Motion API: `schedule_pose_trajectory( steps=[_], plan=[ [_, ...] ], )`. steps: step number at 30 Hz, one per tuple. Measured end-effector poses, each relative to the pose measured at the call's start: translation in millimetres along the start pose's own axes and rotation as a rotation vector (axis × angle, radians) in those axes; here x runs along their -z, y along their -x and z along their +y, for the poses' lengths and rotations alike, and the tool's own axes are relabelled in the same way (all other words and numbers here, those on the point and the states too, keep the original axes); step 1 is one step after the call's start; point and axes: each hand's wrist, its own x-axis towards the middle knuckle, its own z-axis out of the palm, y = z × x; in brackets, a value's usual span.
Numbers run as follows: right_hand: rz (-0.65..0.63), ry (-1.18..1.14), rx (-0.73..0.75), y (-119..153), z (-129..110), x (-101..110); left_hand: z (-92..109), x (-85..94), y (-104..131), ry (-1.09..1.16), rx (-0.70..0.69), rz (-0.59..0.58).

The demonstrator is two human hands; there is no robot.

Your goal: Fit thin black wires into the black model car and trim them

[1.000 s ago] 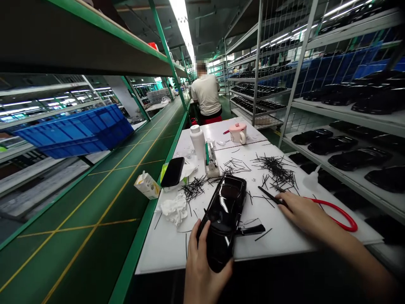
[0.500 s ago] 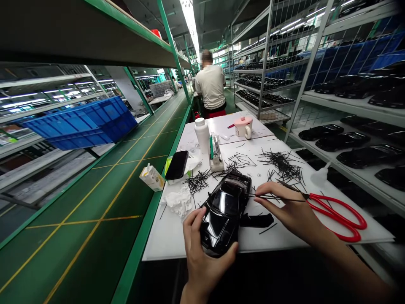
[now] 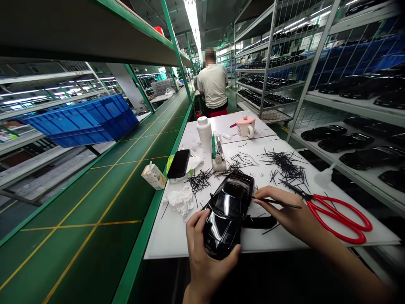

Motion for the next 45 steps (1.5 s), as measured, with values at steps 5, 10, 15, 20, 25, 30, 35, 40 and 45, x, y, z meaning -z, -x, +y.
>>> schedule_pose_trajectory(
  steps=[5,10,15,20,25,30,35,40,45],
  plan=[
    [-0.049,-0.069,-0.056,3,3,1,-4,1.1,5,-0.008,0.021,-0.014],
    [-0.05,-0.121,-0.076,3,3,3,-8,1.5,7,-0.008,0.012,-0.021],
    [-0.046,-0.219,-0.149,5,0,2,-16,0.6,11,-0.025,0.016,-0.04],
    [-0.036,-0.325,-0.161,11,-3,-3,-29,-0.1,22,-0.038,0.088,-0.18],
    [0.007,-0.373,-0.173,16,-6,-4,-33,5.7,18,-0.105,0.048,-0.344],
    [0.034,-0.378,-0.158,16,-7,0,-17,3.3,-24,-0.051,-0.211,-0.437],
    [0.085,-0.373,-0.199,16,-7,-1,5,-19.1,-83,0.147,-0.249,-0.71],
    [0.216,-0.358,-0.261,18,-7,3,18,-36.0,-124,0.225,-0.292,-0.892],
    [0.306,-0.179,-0.364,16,11,40,15,-39.3,-141,0.257,-0.237,-0.964]
  ],
)
